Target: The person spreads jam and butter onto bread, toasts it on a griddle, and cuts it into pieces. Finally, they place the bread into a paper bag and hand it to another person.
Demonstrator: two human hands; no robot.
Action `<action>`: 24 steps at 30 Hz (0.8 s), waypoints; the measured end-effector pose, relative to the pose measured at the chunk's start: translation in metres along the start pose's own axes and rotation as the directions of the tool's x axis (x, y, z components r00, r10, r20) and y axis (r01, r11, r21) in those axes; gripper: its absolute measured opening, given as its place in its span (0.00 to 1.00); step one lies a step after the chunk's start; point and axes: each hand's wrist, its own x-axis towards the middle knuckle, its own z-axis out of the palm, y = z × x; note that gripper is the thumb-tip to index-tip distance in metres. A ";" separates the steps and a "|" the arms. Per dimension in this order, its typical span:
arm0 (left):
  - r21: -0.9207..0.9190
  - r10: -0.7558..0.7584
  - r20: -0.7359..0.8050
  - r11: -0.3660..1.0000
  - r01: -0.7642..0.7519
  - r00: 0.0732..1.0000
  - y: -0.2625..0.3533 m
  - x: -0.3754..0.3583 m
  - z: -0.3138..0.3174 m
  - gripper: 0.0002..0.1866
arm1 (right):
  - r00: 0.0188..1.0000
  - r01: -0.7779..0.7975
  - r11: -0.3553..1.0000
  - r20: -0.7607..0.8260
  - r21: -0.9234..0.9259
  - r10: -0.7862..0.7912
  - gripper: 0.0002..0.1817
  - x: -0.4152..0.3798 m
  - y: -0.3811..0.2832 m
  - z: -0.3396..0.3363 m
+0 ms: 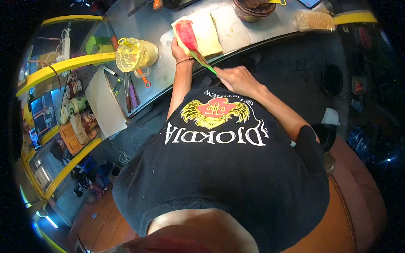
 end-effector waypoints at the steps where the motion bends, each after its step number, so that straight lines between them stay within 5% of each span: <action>1: 0.004 -0.007 -0.008 1.000 0.008 1.000 0.002 0.006 -0.004 0.27 | 0.998 -0.015 0.998 -0.052 0.060 0.018 0.18 -0.009 0.005 -0.007; 4: 0.056 -0.082 0.192 0.996 0.072 0.978 0.012 0.006 -0.015 0.25 | 0.944 -0.036 0.985 -0.318 0.167 0.089 0.12 -0.016 0.027 -0.027; 6: 0.018 -0.091 0.258 0.996 0.090 0.962 0.018 0.003 -0.019 0.24 | 0.824 -0.429 0.685 -0.056 0.589 0.564 0.12 0.000 0.035 -0.037; 8: -0.067 -0.087 0.323 0.991 0.115 0.942 0.019 -0.003 -0.020 0.24 | 0.847 -0.350 0.598 -0.029 0.721 0.530 0.12 0.017 0.058 -0.027; 10: -0.062 -0.089 0.335 0.991 0.116 0.938 0.015 -0.004 -0.021 0.25 | 0.841 -0.429 0.209 0.305 0.879 0.446 0.13 0.029 0.079 -0.016; 14: -0.026 -0.098 0.270 0.994 0.108 0.958 0.011 0.004 -0.019 0.26 | 0.758 -0.571 0.462 0.220 0.678 0.614 0.13 0.026 0.086 -0.035; 18: 0.005 -0.111 0.332 0.993 0.116 0.937 0.021 -0.007 -0.016 0.25 | 0.859 -0.331 0.723 -0.124 0.606 0.497 0.11 0.042 0.089 -0.069; 20: -0.066 -0.057 0.352 0.994 0.085 0.934 0.023 -0.011 -0.008 0.24 | 0.872 -0.308 0.761 -0.151 0.571 0.466 0.11 0.063 0.100 -0.060; 22: -0.041 -0.047 0.363 0.997 0.066 0.931 0.020 -0.012 -0.005 0.23 | 0.882 0.030 0.988 -0.470 0.153 0.046 0.12 0.077 0.104 -0.032; 24: -0.015 -0.034 0.377 0.999 0.042 0.926 0.018 -0.010 0.001 0.23 | 0.978 0.008 1.000 -0.207 0.000 -0.008 0.17 0.055 0.095 -0.015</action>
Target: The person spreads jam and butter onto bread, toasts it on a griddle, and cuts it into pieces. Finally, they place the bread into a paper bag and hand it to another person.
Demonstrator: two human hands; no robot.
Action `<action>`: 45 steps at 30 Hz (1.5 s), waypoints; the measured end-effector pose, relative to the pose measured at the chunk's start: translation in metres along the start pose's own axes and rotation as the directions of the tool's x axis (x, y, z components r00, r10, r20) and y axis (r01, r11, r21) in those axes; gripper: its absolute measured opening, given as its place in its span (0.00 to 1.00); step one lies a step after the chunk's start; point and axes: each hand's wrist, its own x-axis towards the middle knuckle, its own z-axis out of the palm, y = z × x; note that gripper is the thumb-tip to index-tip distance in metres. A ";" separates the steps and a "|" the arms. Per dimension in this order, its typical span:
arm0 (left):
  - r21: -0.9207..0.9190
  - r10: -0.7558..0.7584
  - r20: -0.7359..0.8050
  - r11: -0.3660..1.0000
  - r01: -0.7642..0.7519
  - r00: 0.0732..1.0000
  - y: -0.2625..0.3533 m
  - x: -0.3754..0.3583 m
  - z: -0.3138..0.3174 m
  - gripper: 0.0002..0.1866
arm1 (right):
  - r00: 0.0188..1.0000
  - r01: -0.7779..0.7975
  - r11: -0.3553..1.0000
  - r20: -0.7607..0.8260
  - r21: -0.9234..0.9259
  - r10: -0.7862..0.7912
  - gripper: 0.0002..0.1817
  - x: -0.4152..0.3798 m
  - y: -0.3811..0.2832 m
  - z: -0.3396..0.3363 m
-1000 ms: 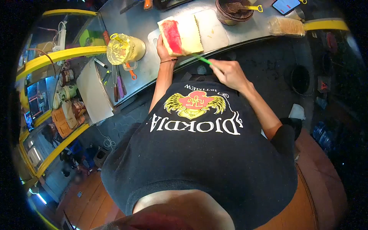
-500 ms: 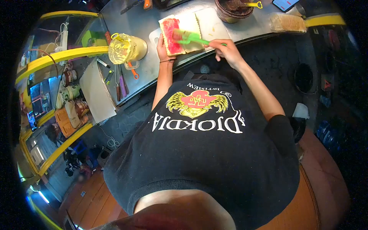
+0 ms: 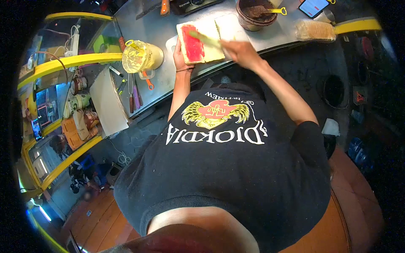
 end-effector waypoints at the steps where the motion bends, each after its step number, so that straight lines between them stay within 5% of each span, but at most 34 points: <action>1: -0.016 -0.002 -0.045 1.000 0.001 0.999 0.000 0.001 0.002 0.23 | 0.994 0.006 1.000 0.108 0.007 -0.007 0.20 -0.013 -0.025 -0.007; 2: -0.034 0.002 -0.086 0.999 -0.005 0.996 0.002 0.005 0.003 0.23 | 0.978 0.189 0.982 0.095 -0.020 -0.187 0.21 -0.029 -0.027 -0.005; 4: -0.062 -0.011 -0.116 0.998 0.004 0.993 -0.001 0.009 -0.014 0.24 | 0.964 -0.065 0.998 0.258 0.015 0.059 0.18 -0.049 -0.069 -0.032; 6: 0.024 -0.016 -0.082 1.000 0.018 0.996 0.003 0.008 -0.011 0.24 | 0.996 -0.023 0.967 -0.077 0.254 0.044 0.14 -0.059 -0.073 -0.023; 9: 0.022 -0.040 0.000 0.999 0.040 0.999 0.017 0.009 -0.003 0.24 | 0.845 -0.454 0.694 0.023 0.559 0.534 0.12 -0.052 -0.071 -0.025; 10: 0.033 -0.066 0.042 0.997 0.064 0.997 0.021 0.010 0.002 0.25 | 0.825 -0.427 0.646 -0.019 0.633 0.565 0.12 -0.042 -0.069 -0.022; 12: 0.074 -0.066 0.035 0.995 0.063 0.997 0.022 0.015 0.006 0.24 | 0.785 -0.407 0.606 -0.078 0.684 0.615 0.12 -0.018 -0.069 -0.015; 14: 0.155 -0.114 0.182 0.984 0.086 0.977 0.023 0.022 0.000 0.24 | 0.794 -0.390 0.680 -0.147 0.621 0.590 0.12 0.002 -0.061 -0.005; 15: 0.327 0.052 0.085 0.942 -0.077 0.995 0.016 0.018 0.023 0.25 | 0.805 -0.379 0.745 -0.202 0.548 0.558 0.12 0.009 -0.061 -0.001; 16: 0.327 0.047 0.094 0.942 -0.076 0.994 0.012 0.016 0.029 0.25 | 0.802 -0.377 0.748 -0.211 0.547 0.559 0.12 0.012 -0.065 0.000; 18: 0.836 0.177 0.232 0.466 -0.289 0.957 0.007 0.013 0.038 0.27 | 0.867 -0.348 0.873 -0.236 0.341 0.438 0.12 0.019 -0.074 0.002; 19: 0.834 0.177 0.235 0.467 -0.292 0.956 0.005 0.012 0.042 0.27 | 0.861 -0.288 0.873 -0.293 0.395 0.416 0.12 0.021 -0.087 0.001; 22: 0.929 0.195 0.359 0.015 -0.369 0.913 0.003 0.012 0.048 0.26 | 0.800 -0.304 0.841 -0.360 0.447 0.480 0.13 0.018 -0.094 -0.002; 23: 0.928 0.196 0.363 0.013 -0.373 0.911 0.002 0.014 0.046 0.26 | 0.800 -0.299 0.843 -0.364 0.447 0.477 0.13 0.018 -0.093 -0.006; 26: 0.803 0.193 0.057 0.574 -0.160 0.980 0.005 0.009 0.049 0.27 | 0.718 -0.358 0.674 -0.270 0.647 0.641 0.13 0.017 -0.088 -0.012; 28: 0.708 0.229 0.049 0.678 -0.196 0.972 0.008 0.012 0.045 0.28 | 0.786 -0.429 0.773 -0.228 0.467 0.574 0.13 0.017 -0.073 -0.007; 29: 0.710 0.221 0.054 0.678 -0.193 0.974 0.005 0.013 0.044 0.28 | 0.820 -0.359 0.864 -0.324 0.353 0.473 0.13 0.017 -0.067 0.001; 30: 0.730 0.188 0.031 0.666 -0.150 0.982 0.004 0.013 0.050 0.28 | 0.825 -0.439 0.828 -0.207 0.350 0.525 0.13 0.017 -0.071 0.000; 34: 0.797 0.085 -0.084 0.604 0.016 0.993 0.001 0.006 0.073 0.29 | 0.832 -0.418 0.830 -0.211 0.370 0.513 0.13 0.019 -0.102 -0.015; 36: 0.803 0.182 -0.022 0.589 -0.091 0.983 0.000 0.009 0.053 0.28 | 0.766 -0.400 0.697 -0.200 0.595 0.610 0.12 0.015 -0.087 -0.016; 37: 0.804 0.264 0.042 0.564 -0.190 0.964 0.000 0.010 0.047 0.28 | 0.762 -0.439 0.718 -0.199 0.540 0.616 0.12 0.017 -0.074 -0.018; 41: 0.820 0.142 0.129 0.541 -0.186 0.981 0.006 0.010 0.034 0.26 | 0.864 -0.366 0.837 -0.186 0.406 0.468 0.12 0.039 -0.057 -0.020; 44: 0.829 0.052 0.207 0.520 -0.204 0.977 0.015 0.012 0.029 0.25 | 0.840 -0.255 0.831 -0.313 0.494 0.443 0.13 0.052 -0.057 -0.034; 45: 0.786 0.127 0.150 0.587 -0.196 0.980 0.013 0.009 0.026 0.25 | 0.843 -0.267 0.840 -0.308 0.472 0.440 0.13 0.053 -0.051 -0.040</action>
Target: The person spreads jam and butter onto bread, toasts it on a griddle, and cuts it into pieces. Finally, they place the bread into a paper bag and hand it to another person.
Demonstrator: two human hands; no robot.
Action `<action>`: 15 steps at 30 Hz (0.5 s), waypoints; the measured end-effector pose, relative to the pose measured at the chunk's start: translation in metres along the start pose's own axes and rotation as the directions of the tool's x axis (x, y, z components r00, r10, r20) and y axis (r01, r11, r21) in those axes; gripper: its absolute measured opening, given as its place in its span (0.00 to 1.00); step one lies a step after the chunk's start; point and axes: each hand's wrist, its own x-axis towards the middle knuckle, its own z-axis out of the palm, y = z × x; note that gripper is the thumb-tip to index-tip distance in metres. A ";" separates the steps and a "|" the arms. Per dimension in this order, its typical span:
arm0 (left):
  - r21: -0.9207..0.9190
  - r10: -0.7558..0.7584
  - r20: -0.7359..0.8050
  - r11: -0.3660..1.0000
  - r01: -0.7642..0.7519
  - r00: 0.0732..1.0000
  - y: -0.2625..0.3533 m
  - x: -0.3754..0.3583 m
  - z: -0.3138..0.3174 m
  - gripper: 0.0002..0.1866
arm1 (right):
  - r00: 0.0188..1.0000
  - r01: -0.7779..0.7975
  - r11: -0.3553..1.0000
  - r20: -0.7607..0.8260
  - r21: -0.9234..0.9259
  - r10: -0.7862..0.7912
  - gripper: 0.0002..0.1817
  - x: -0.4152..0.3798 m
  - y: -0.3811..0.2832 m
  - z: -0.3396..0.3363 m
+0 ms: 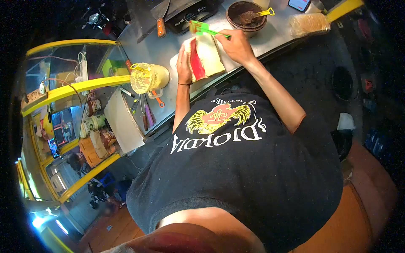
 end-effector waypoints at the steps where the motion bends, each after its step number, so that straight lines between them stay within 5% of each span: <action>1: -0.231 -0.106 -0.084 0.969 0.084 0.991 -0.010 -0.001 -0.005 0.25 | 1.000 0.007 0.999 0.023 -0.049 -0.006 0.13 0.004 0.002 -0.007; 3: -0.725 -0.190 0.163 0.643 0.248 0.968 -0.023 -0.008 -0.019 0.26 | 0.989 -0.024 0.996 0.142 -0.089 0.036 0.14 0.005 0.000 -0.019; 7: -0.808 -0.232 0.024 0.568 0.156 0.972 -0.050 -0.025 -0.026 0.26 | 0.952 -0.061 0.992 0.293 -0.106 0.090 0.14 -0.003 0.007 -0.017; 9: -0.881 -0.202 0.059 0.450 0.146 0.978 -0.061 -0.026 -0.029 0.26 | 0.974 0.100 0.993 0.210 -0.067 -0.084 0.16 -0.008 0.020 -0.008; 11: -0.867 -0.246 0.026 0.477 0.145 0.969 -0.057 -0.027 -0.026 0.25 | 0.966 0.167 0.980 0.216 -0.107 -0.141 0.15 -0.006 0.044 0.003; 13: -0.884 -0.147 0.155 0.420 0.204 0.977 -0.056 -0.026 -0.029 0.25 | 0.907 0.357 0.887 0.334 -0.293 -0.255 0.17 -0.007 0.057 0.009; 15: -0.867 -0.143 0.172 0.447 0.219 0.975 -0.054 -0.026 -0.029 0.26 | 0.874 0.387 0.845 0.439 -0.369 -0.209 0.20 -0.032 0.068 0.004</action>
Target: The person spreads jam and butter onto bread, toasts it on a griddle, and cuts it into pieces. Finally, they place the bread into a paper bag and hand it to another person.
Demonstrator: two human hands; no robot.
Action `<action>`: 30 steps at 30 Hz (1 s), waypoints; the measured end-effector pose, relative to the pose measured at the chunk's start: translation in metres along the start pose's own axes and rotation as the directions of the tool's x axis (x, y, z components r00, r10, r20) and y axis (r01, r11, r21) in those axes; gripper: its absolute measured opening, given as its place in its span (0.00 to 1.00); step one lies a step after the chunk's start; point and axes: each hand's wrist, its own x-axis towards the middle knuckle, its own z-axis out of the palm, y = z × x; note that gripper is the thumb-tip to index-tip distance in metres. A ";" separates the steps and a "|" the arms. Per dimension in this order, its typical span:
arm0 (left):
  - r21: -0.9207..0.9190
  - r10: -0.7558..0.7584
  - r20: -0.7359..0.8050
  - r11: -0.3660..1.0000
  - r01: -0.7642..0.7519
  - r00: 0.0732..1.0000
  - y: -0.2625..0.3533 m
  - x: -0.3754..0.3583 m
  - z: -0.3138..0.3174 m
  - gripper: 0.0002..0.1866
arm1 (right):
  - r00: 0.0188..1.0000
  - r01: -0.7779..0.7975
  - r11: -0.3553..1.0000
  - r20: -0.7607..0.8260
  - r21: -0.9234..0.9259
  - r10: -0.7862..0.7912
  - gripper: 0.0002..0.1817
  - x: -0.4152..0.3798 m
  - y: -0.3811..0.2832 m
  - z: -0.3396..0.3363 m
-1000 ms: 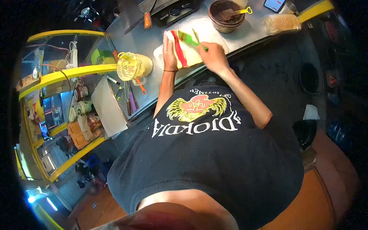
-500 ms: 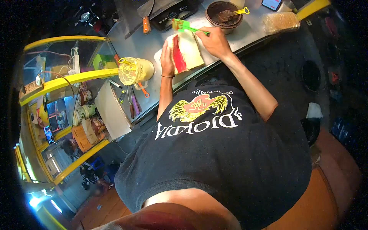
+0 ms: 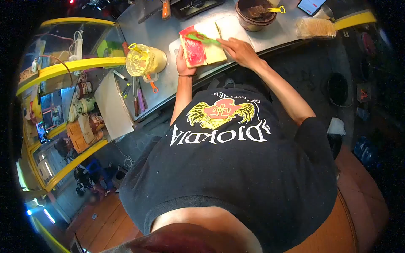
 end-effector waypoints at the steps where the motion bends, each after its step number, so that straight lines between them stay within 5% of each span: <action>1: 0.005 0.000 -0.076 1.000 0.000 0.997 0.000 0.003 0.007 0.26 | 0.998 -0.001 1.000 0.066 -0.010 0.002 0.20 -0.018 -0.008 -0.007; 4: -0.003 0.017 -0.161 1.000 -0.018 0.987 0.001 0.007 -0.001 0.26 | 0.980 -0.017 0.998 0.201 0.054 0.006 0.20 -0.067 -0.039 -0.035; 6: -0.164 -0.033 -0.024 0.986 0.029 0.999 0.000 0.007 -0.009 0.26 | 0.975 -0.120 0.988 0.202 0.102 0.097 0.17 -0.072 -0.052 -0.041; 7: -0.046 0.019 -0.137 0.999 -0.025 0.990 -0.002 0.007 -0.003 0.26 | 0.996 -0.086 0.978 0.036 0.192 0.080 0.16 -0.072 -0.051 -0.035; 9: -0.073 -0.007 -0.122 0.997 -0.002 0.992 -0.001 0.008 0.004 0.26 | 0.979 -0.044 0.967 -0.180 0.252 0.092 0.14 -0.063 -0.052 -0.021; 12: 0.010 0.004 -0.181 1.000 -0.002 0.984 -0.003 0.007 0.011 0.26 | 0.996 -0.051 0.995 0.080 0.087 0.044 0.14 -0.074 -0.059 -0.016; 14: 0.096 0.044 -0.348 0.995 -0.011 0.936 -0.003 0.012 0.021 0.26 | 0.988 -0.103 0.988 0.127 0.115 0.089 0.13 -0.084 -0.071 -0.027; 16: 0.071 0.032 -0.236 0.997 -0.016 0.971 -0.003 0.015 0.026 0.25 | 0.984 0.023 0.978 -0.177 0.207 0.014 0.12 -0.087 -0.076 -0.034; 18: 0.340 0.254 -0.100 0.917 -0.207 0.962 -0.012 0.011 0.045 0.25 | 0.957 -0.153 0.953 -0.202 0.262 0.209 0.12 -0.069 -0.076 -0.041; 20: 0.570 0.267 -0.055 0.800 -0.189 0.962 -0.018 0.010 0.068 0.29 | 0.895 -0.310 0.914 -0.244 0.263 0.373 0.09 -0.040 -0.086 -0.042; 22: 0.881 0.298 -0.014 0.456 -0.130 0.954 -0.028 0.014 0.082 0.29 | 0.907 -0.285 0.934 -0.256 0.215 0.336 0.09 -0.022 -0.087 -0.032; 23: 0.910 0.299 -0.026 0.401 -0.101 0.954 -0.034 0.016 0.085 0.30 | 0.915 -0.202 0.974 -0.334 0.099 0.224 0.07 -0.018 -0.095 -0.025; 26: 0.871 0.386 -0.105 0.480 -0.102 0.916 -0.033 0.019 0.082 0.30 | 0.907 -0.179 0.980 -0.372 0.087 0.199 0.07 -0.020 -0.121 -0.045; 27: 0.739 0.363 -0.190 0.664 -0.110 0.912 -0.030 0.017 0.089 0.30 | 0.893 -0.187 0.974 -0.391 0.130 0.224 0.07 -0.020 -0.120 -0.054; 30: 0.609 0.368 -0.184 0.771 -0.189 0.911 -0.017 0.015 0.062 0.28 | 0.876 -0.105 0.986 -0.457 0.128 0.153 0.08 -0.036 -0.079 -0.042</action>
